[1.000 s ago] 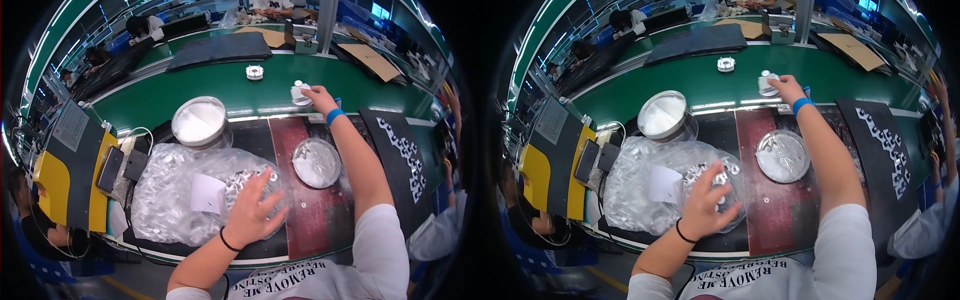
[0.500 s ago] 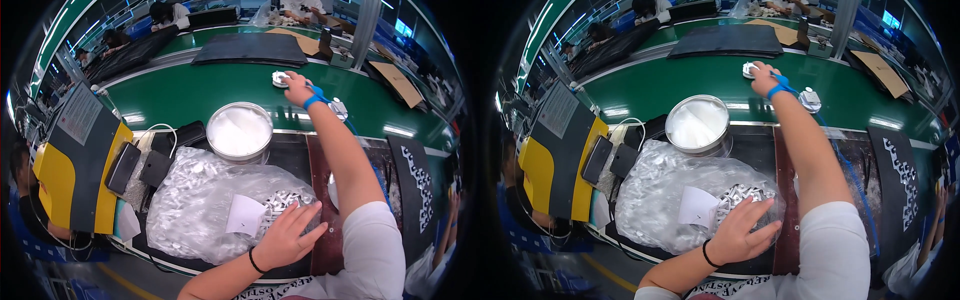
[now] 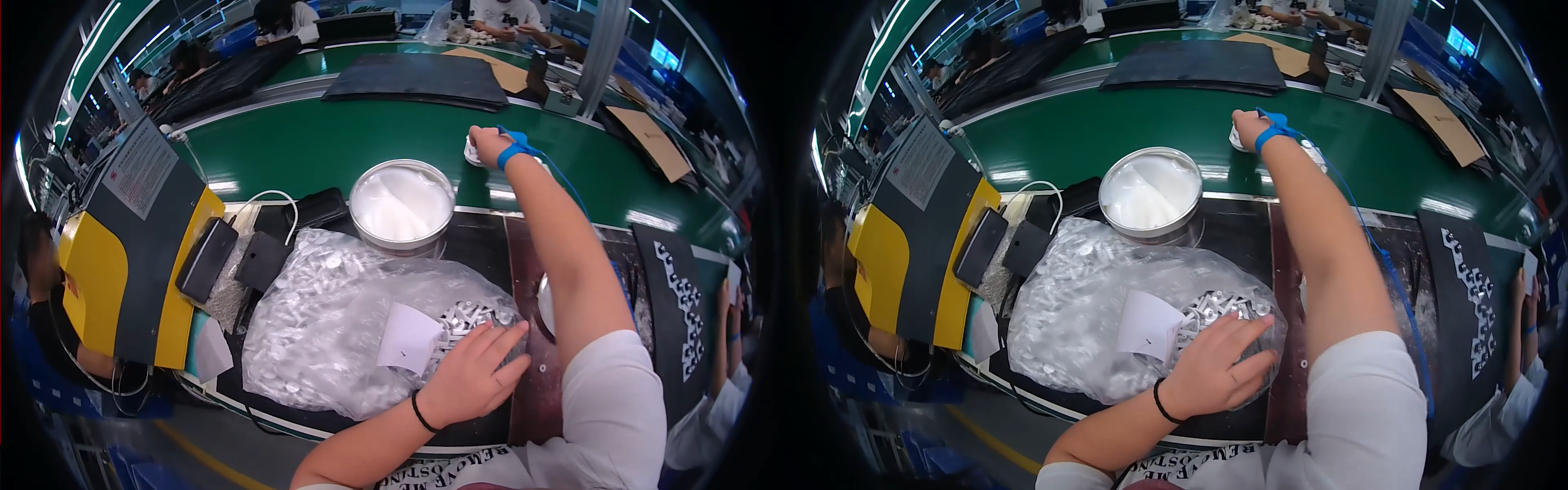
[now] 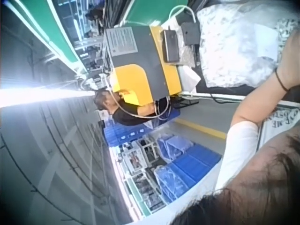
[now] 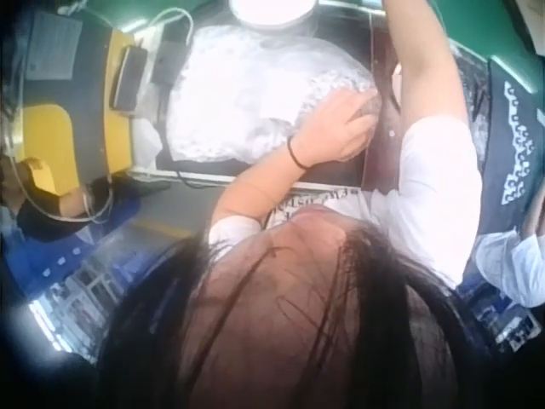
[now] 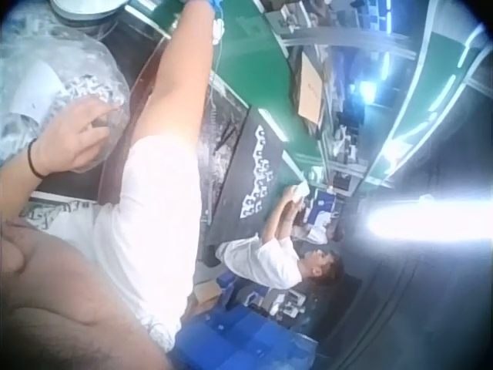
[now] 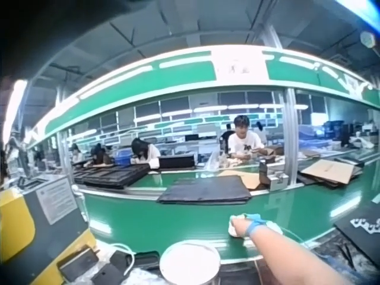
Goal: The person assembles white plastic circular components by hand, inserting and securing smaller plastic parts and washers into a plastic base at an industrial workstation.
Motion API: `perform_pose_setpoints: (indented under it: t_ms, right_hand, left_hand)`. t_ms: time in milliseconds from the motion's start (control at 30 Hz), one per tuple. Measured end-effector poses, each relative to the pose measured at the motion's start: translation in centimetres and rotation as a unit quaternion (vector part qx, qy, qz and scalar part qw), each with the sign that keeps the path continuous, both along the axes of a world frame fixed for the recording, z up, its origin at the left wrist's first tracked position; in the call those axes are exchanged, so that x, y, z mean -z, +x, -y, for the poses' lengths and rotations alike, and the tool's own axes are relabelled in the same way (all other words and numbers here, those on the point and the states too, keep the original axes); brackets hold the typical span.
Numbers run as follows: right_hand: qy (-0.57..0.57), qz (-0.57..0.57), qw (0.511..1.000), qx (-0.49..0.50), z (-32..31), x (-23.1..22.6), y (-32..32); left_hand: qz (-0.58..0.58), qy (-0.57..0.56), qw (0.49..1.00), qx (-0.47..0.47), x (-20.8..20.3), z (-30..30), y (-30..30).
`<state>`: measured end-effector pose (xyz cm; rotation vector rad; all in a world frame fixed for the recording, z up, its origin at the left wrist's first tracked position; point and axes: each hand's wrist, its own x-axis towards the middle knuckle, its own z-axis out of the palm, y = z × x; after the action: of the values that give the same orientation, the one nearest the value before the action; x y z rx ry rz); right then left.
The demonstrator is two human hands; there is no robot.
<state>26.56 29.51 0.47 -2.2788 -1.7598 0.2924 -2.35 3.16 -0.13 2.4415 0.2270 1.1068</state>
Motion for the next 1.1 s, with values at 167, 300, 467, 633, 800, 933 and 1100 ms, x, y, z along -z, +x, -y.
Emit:
perform_pose_setpoints:
  t_ms: [167,300,467,633,800,933,1100]
  right_hand:
    - [-0.003,-0.172,0.968,-0.184,13.6,-8.8,-3.4]
    - [-0.058,-0.497,0.839,-0.214,26.1,-10.0,-6.6]
    - [-0.086,-0.75,0.642,-0.133,36.6,-4.7,-10.2]
    - [-0.002,-0.719,0.693,-0.054,41.6,-4.2,-8.3]
    - [0.135,-0.087,0.986,0.043,47.1,-3.1,0.3]
    - [0.087,0.131,0.951,0.265,51.6,-0.7,11.4]
    - [-0.063,0.106,0.891,0.437,50.6,-0.7,16.6]
  left_hand:
    - [0.002,0.008,1.0,-0.017,0.0,0.4,0.3]
    - [0.117,0.066,0.988,-0.076,0.7,1.0,0.2]
    - [0.151,0.006,0.985,0.083,0.5,2.8,1.4]
    - [0.059,-0.07,0.991,0.096,0.5,3.0,0.7]
    - [0.091,-0.201,0.973,0.075,2.7,2.5,0.1]
    - [0.155,-0.321,0.93,0.093,1.7,3.4,1.4]
    - [0.185,-0.419,0.884,0.094,2.2,2.3,1.1]
